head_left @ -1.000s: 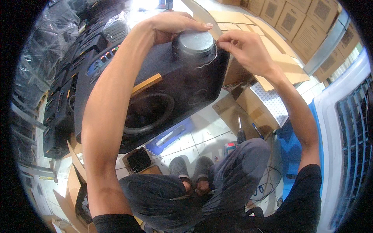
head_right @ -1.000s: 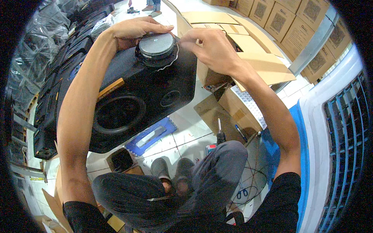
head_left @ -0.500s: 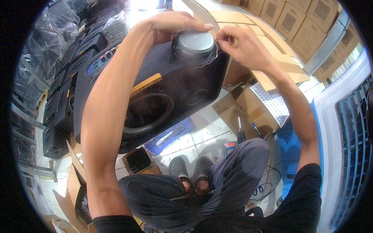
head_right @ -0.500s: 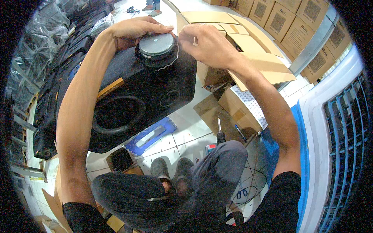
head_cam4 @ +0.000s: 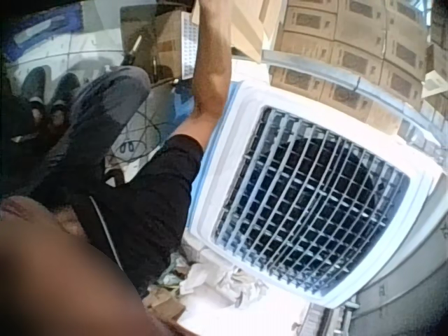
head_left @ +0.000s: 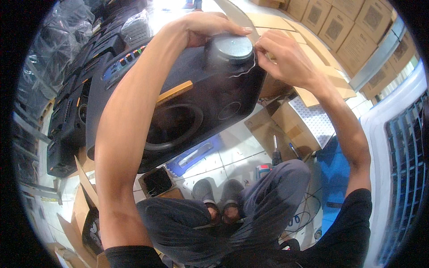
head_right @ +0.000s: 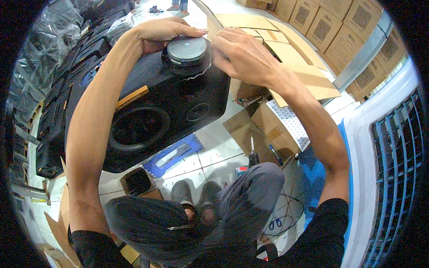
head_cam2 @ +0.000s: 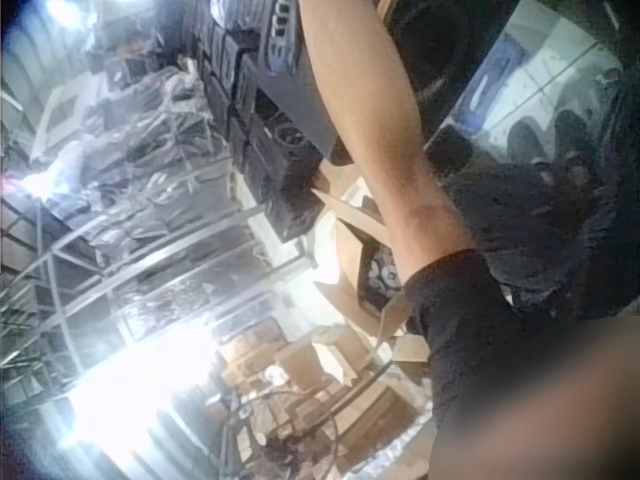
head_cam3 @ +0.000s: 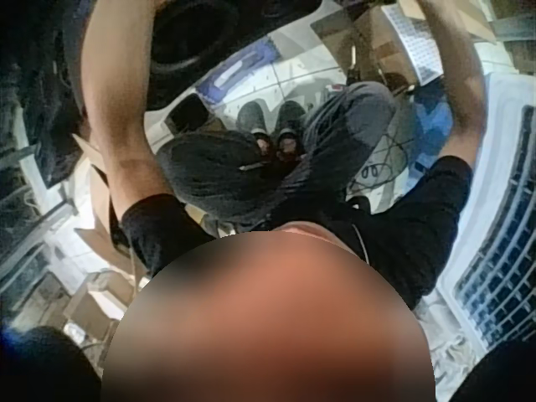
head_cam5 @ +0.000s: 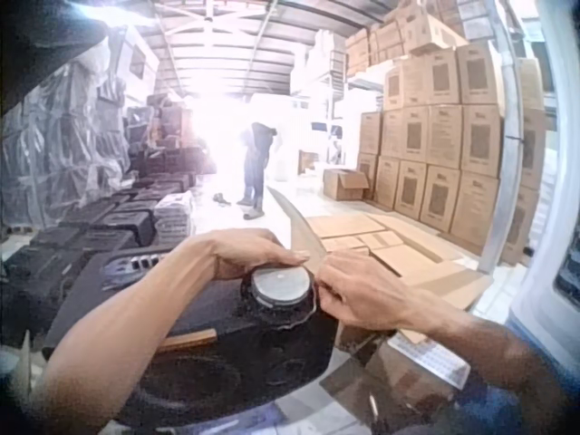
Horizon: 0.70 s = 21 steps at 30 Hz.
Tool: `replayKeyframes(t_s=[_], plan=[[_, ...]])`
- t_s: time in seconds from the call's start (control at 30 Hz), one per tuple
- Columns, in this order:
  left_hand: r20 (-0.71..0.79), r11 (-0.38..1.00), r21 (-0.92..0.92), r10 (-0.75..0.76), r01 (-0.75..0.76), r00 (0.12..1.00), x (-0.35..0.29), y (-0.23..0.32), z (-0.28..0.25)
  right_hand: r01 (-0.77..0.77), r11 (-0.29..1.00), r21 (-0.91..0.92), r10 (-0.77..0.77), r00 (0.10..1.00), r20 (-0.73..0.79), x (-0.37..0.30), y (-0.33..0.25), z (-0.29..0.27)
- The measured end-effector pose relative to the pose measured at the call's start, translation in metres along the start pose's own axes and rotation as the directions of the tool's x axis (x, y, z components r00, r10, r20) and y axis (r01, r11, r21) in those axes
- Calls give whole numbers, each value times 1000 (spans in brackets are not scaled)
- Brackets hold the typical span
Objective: The person writes on a label sheet, applies a label to a speaker, and installs a circular component into the speaker using a power drill. The person also moves several speakers around the workspace.
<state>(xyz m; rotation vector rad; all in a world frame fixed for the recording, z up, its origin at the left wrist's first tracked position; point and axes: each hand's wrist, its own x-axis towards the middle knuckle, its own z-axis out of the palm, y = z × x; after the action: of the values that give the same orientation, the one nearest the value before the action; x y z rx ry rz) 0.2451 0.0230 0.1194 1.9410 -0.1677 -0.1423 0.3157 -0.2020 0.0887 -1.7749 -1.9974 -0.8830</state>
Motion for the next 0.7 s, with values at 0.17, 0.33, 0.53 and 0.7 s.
replayKeyframes(t_s=[0.17, 0.33, 0.53, 0.7], plan=[[13, 1000, 2, -7, 7, 1000, 1, 0, 0, 232, 955, -183, -237, 972, -5, 1, 8, -4], [45, 1000, 5, 10, -10, 999, 0, 2, 1, 355, 911, -209, -366, 931, -11, 3, 17, -6], [15, 998, 57, -17, 16, 1000, -3, 6, 3, -83, 973, 216, 88, 996, -13, 7, 10, -5], [-40, 999, 35, -21, 22, 999, -1, 1, 5, -702, 656, 279, 545, 695, 468, 32, 13, -17]])
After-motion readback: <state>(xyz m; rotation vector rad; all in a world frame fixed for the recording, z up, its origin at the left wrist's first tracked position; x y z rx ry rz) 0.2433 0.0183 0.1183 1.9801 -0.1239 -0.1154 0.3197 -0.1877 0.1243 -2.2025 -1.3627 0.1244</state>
